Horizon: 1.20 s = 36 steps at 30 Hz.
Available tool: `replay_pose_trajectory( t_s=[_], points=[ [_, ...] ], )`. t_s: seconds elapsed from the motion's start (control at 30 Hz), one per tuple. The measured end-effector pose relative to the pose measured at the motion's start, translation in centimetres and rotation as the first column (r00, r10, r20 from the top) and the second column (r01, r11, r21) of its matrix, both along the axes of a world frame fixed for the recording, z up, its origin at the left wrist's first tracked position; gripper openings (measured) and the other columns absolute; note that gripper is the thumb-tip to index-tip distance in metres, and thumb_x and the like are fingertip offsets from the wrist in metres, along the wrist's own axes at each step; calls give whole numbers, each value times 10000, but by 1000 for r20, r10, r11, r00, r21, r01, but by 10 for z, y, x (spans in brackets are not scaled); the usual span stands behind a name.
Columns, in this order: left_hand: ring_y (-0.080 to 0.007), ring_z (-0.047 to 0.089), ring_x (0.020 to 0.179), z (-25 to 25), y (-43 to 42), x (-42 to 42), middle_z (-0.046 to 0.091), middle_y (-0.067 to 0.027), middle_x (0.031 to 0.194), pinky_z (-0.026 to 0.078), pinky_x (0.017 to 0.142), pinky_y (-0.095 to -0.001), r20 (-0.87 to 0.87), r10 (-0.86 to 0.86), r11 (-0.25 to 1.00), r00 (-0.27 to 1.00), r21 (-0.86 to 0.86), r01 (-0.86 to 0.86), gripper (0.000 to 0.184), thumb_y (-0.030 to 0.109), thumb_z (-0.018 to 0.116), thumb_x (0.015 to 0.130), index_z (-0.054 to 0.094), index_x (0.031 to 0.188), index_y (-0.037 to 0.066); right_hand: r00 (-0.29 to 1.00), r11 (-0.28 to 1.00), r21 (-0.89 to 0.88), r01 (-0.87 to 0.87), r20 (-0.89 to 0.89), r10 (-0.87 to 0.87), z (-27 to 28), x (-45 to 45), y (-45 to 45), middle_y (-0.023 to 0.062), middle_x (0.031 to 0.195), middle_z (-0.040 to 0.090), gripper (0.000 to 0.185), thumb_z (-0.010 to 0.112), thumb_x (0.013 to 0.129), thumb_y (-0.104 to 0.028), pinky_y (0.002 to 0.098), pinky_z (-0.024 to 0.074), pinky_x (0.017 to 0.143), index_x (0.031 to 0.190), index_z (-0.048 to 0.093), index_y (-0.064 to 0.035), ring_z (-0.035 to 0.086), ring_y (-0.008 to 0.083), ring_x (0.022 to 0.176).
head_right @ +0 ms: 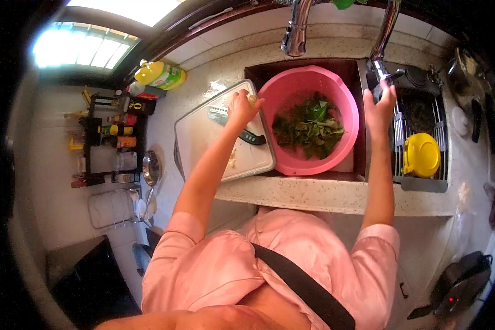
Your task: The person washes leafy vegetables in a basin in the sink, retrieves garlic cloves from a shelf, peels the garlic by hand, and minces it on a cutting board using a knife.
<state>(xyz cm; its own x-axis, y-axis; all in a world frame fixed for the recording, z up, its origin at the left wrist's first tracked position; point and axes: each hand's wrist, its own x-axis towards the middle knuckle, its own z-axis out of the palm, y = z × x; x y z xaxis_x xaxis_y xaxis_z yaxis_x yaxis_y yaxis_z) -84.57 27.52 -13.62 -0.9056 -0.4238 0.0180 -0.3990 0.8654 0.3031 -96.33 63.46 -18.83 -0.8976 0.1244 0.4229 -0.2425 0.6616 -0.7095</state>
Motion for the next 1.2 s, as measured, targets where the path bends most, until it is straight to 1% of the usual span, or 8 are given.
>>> replay_pose_trajectory(
  t_s=[0.23,0.3,0.4,0.53,0.77,0.97,1.13,1.2],
  points=[
    [-350,632,851,-25,-29,-22,649,-177,889,510,758,-439,9,99,991,995,86,-99,386,311,729,699,621,935,25,957,980,-150,-133,238,167,-4,66,-64,222,1328,468,302,630,843,-189,330,501,850,1109,620,-46,572,281,1117],
    [-315,655,765,-20,-36,-17,676,-157,801,528,717,-414,-6,93,983,996,158,-91,384,301,727,699,630,935,14,897,870,-426,-246,240,372,-14,77,-88,187,1244,552,276,634,838,-166,312,519,772,1080,629,-33,653,240,940],
    [-99,604,580,0,-43,-3,675,-84,747,498,514,-235,14,241,740,970,644,-193,244,120,696,738,616,942,13,790,799,-456,-391,280,546,6,92,-125,134,1017,669,256,631,838,-159,314,515,724,1058,636,-27,669,212,841],
    [-127,611,603,9,-68,46,667,-85,769,488,501,-249,-38,257,598,966,791,-128,218,132,697,784,582,931,19,684,697,-469,-542,235,690,21,96,-182,128,968,673,252,612,832,-131,328,516,718,1066,630,-38,667,225,807],
    [-127,612,627,4,-84,160,665,-85,817,497,529,-250,-39,348,445,937,886,-128,193,115,666,813,576,957,23,595,579,142,-803,129,793,10,77,-263,148,1035,596,240,590,766,-49,410,479,871,1002,631,-42,540,346,1032],
    [-118,610,658,-10,-75,223,659,-62,835,502,559,-244,-23,459,298,888,946,-129,211,102,659,804,583,986,26,532,292,701,-651,147,834,9,78,-297,140,925,629,126,513,795,-38,390,541,751,857,621,-19,604,331,918],
    [-113,602,668,-18,-69,244,651,-55,870,499,568,-232,9,573,180,820,974,-136,210,107,658,815,581,995,31,534,359,565,-742,177,827,48,87,-296,186,866,638,124,581,738,-27,403,521,747,856,613,-6,630,342,852],
    [-109,599,703,-21,-69,246,638,-45,886,497,584,-225,45,576,88,816,989,-116,204,118,649,832,578,1007,40,458,419,201,-885,225,860,60,111,-295,200,849,641,164,570,732,-16,413,503,725,886,623,3,629,357,818]
  ],
)
